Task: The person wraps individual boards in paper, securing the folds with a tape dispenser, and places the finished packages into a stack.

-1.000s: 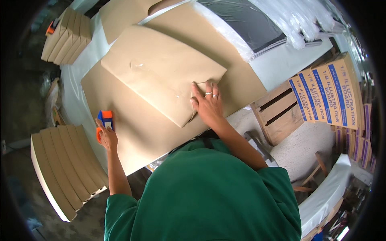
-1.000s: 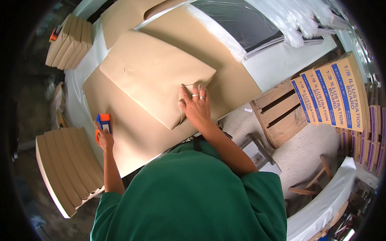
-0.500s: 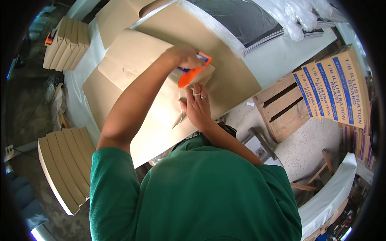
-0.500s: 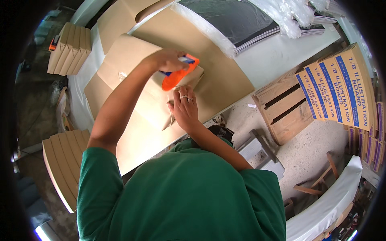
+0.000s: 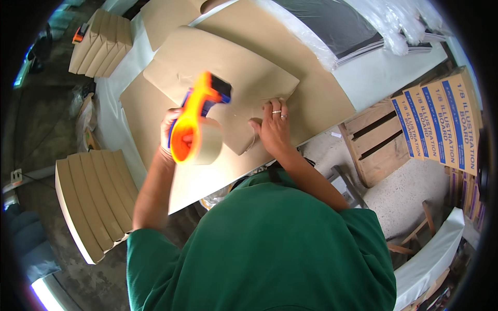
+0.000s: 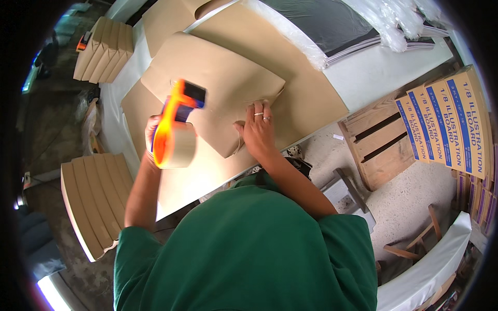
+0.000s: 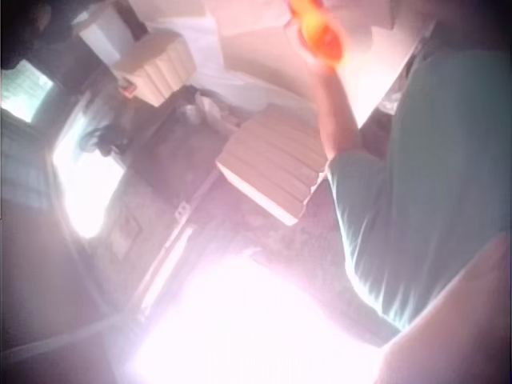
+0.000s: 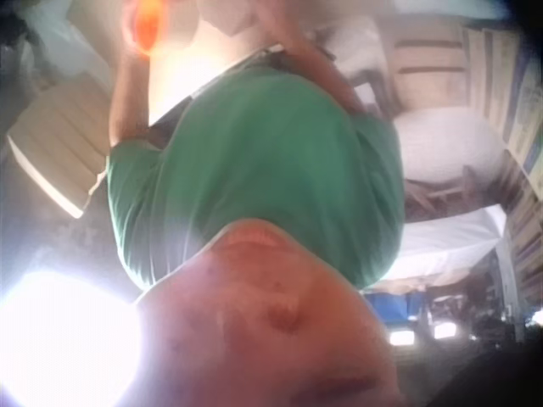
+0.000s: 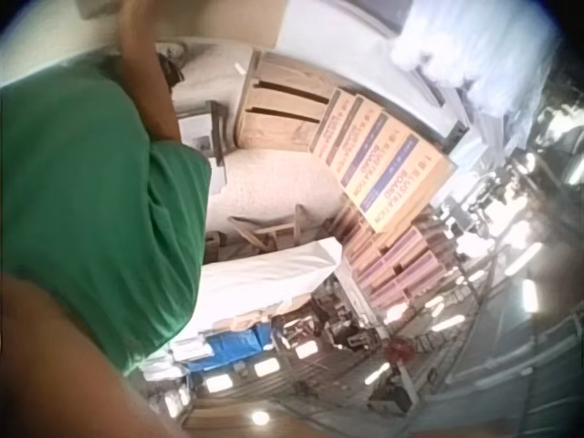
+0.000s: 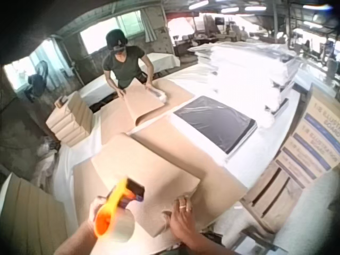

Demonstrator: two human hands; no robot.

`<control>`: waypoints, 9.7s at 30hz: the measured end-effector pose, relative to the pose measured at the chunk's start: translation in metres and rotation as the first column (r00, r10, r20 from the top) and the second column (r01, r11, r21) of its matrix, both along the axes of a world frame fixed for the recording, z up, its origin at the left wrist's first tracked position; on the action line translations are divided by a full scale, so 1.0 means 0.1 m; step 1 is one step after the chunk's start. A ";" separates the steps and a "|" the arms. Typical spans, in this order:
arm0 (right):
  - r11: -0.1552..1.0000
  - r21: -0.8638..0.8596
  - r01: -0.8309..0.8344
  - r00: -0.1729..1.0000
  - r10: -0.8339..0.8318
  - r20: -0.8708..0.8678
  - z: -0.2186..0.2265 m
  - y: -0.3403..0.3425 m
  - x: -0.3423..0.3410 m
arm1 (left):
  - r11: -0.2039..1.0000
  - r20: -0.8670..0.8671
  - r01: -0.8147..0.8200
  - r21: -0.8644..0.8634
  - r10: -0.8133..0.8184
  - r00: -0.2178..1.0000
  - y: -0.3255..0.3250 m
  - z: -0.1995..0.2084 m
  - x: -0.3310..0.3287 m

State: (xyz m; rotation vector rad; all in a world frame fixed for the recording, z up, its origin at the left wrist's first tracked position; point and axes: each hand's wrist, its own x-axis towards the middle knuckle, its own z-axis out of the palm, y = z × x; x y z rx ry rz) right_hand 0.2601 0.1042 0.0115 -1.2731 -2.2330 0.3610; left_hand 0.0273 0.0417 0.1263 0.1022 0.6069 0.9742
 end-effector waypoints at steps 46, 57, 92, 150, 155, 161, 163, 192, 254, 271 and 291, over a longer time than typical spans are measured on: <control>-0.350 -0.615 -0.706 0.698 -0.205 -0.686 0.11 1.24 0.16 | 0.786 -0.792 0.452 0.422 0.562 -0.238 0.20 -0.45 1.08; 0.026 -0.759 -0.651 0.758 0.085 -0.647 0.20 1.22 0.20 | 0.818 -0.847 0.463 0.342 0.482 -0.226 0.30 -0.36 1.11; 0.940 -0.184 -0.289 0.907 0.207 -0.366 0.02 1.10 0.25 | 0.842 -0.888 0.516 0.157 0.350 -0.299 0.57 -0.14 1.28; 0.946 -0.020 0.323 0.900 -0.314 -0.301 -0.31 -0.04 -0.35 | 0.570 -0.779 0.648 -0.505 0.021 -0.626 0.90 0.14 0.90; 0.955 -0.129 0.267 0.900 -0.295 -0.322 -0.27 -0.07 -0.33 | 0.521 -0.752 0.678 -0.518 0.101 -0.652 0.89 0.14 0.92; 0.940 0.031 0.339 0.940 -0.338 -0.042 -0.29 -0.09 -0.32 | 0.148 -0.678 0.662 -0.735 -0.131 -0.723 0.50 0.37 0.62; 0.947 0.046 0.318 0.947 -0.316 -0.059 -0.26 -0.09 -0.33 | 0.024 -0.614 0.615 -0.788 -0.100 -0.783 -0.02 0.16 0.22; 0.881 0.060 0.469 0.869 -0.448 -0.212 -0.29 -0.07 -0.39 | 0.461 -0.722 0.660 -0.593 0.058 -0.689 1.39 0.16 1.15; 0.363 -0.752 -0.550 0.734 -0.219 -0.643 0.57 0.44 0.47 | 0.632 -0.570 -0.683 0.367 0.733 0.371 -0.67 -1.26 0.11; 0.908 -0.292 -0.300 0.615 -0.050 -0.787 1.32 0.21 0.37 | 0.629 -0.482 -0.549 0.551 0.776 0.407 -0.50 0.06 0.39; 0.831 -0.007 -0.557 0.400 0.261 -0.879 1.46 0.47 0.47 | 0.356 -0.393 -0.322 0.877 0.918 -0.056 -0.48 0.15 0.21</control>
